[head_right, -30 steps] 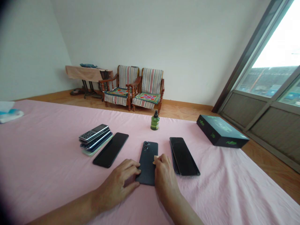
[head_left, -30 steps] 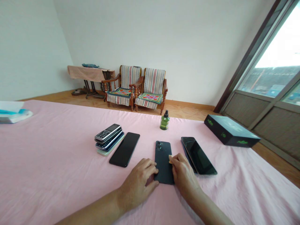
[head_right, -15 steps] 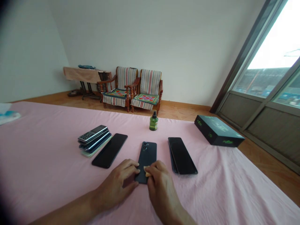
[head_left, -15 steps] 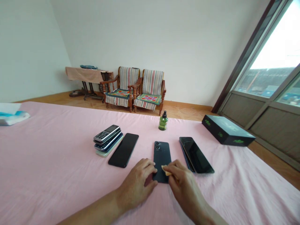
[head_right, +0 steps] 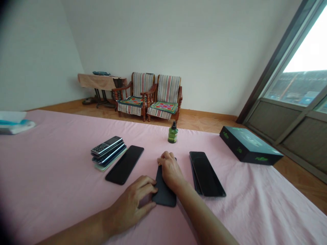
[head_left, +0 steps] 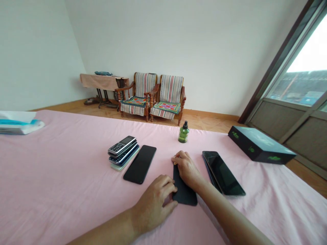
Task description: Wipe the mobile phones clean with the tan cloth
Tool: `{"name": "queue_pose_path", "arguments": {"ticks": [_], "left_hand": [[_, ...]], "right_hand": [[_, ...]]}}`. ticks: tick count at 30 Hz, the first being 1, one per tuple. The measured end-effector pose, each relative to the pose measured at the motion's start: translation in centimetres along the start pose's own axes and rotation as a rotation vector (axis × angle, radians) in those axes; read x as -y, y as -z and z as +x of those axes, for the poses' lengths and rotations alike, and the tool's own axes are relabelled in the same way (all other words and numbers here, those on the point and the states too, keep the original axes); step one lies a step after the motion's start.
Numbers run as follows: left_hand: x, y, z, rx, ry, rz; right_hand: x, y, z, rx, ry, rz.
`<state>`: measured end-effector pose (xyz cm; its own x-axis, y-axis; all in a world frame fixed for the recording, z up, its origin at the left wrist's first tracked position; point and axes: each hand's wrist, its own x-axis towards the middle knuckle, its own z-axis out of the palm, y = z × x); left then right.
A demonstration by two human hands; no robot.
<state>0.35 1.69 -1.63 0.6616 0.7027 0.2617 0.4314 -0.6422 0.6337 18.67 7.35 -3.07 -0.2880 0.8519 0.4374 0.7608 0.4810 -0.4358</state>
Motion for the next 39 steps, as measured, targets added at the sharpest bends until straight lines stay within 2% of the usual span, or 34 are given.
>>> {"name": "queue_pose_path", "arguments": {"ticks": [4,11,18,21,26,29,33,39], "left_hand": [[-0.1,-0.1,0.0,-0.025,0.004,-0.023],[0.5,-0.4,0.0,-0.144,0.031,-0.001],[0.3,-0.2,0.2,-0.127,0.046,0.015],[0.2,-0.1,0.3,-0.127,0.039,0.038],[0.1,-0.2,0.2,-0.11,0.002,0.026],[0.1,-0.2,0.1,-0.039,-0.004,0.004],[0.1,-0.1,0.0,0.006,-0.002,-0.005],[0.2,0.0,0.1,-0.042,-0.011,-0.038]], "right_hand": [[2.2,1.1,-1.9,0.077,0.033,-0.006],[5.9,2.0,-6.1,0.178,0.016,0.035],[7.6,2.5,-9.2,0.218,0.008,0.121],[6.8,3.4,-9.5,0.169,-0.107,0.281],[3.8,4.1,-8.3,-0.112,-0.404,0.419],[2.8,3.6,-7.4,-0.131,-0.498,0.464],[3.4,3.4,-6.4,-0.171,-0.581,0.581],[5.2,4.9,-5.3,-0.195,-0.831,0.992]]}}
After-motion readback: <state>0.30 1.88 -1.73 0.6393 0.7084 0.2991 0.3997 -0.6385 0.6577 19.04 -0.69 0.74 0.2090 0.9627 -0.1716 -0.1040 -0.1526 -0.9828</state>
